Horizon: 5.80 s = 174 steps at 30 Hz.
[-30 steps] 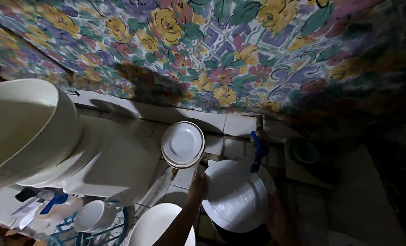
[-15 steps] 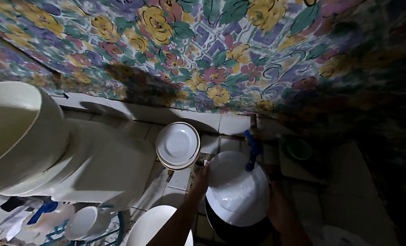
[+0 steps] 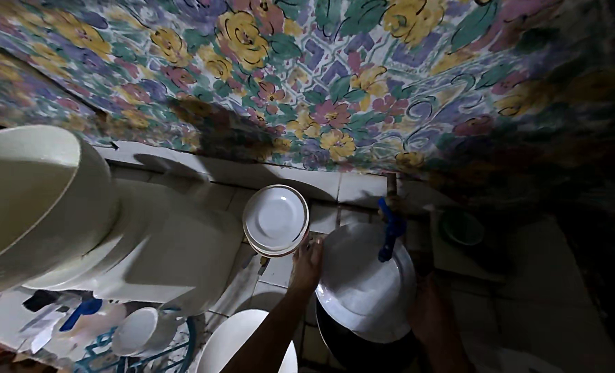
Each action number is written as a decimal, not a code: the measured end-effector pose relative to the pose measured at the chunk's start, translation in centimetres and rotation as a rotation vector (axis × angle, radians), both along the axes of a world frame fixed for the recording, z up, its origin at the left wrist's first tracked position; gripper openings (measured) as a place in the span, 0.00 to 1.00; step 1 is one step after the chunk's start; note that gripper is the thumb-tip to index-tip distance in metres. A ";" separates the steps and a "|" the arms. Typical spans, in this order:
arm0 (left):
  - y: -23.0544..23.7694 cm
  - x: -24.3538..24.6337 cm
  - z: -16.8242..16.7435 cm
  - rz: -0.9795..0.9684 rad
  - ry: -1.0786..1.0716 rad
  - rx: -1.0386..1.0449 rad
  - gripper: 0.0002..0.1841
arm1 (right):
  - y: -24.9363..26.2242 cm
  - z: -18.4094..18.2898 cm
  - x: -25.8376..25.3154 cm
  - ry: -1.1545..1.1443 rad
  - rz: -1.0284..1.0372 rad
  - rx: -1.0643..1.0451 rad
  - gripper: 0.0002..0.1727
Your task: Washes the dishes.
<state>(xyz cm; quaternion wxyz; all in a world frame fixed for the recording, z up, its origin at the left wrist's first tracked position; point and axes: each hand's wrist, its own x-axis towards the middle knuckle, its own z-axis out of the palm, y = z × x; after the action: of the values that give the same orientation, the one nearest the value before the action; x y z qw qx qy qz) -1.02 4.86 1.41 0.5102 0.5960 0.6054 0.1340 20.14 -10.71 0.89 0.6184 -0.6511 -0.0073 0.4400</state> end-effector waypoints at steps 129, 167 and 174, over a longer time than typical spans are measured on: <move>-8.6 10.5 -2.3 -0.912 -0.158 0.792 0.27 | -1.5 1.9 -2.4 0.057 -0.170 -0.113 0.21; -4.3 -1.0 0.1 0.037 -0.092 -0.008 0.24 | -2.9 3.8 -0.4 -0.072 0.091 -0.183 0.31; -4.2 6.2 -1.7 -0.483 0.426 0.552 0.48 | -2.4 2.7 -3.3 -0.301 -0.032 -0.260 0.35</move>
<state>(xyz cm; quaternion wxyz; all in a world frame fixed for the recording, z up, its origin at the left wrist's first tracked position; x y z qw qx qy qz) 5.21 0.67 -0.25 0.2117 0.8493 0.4819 0.0414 16.82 -13.16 3.57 0.5280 -0.7839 -0.0323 0.3251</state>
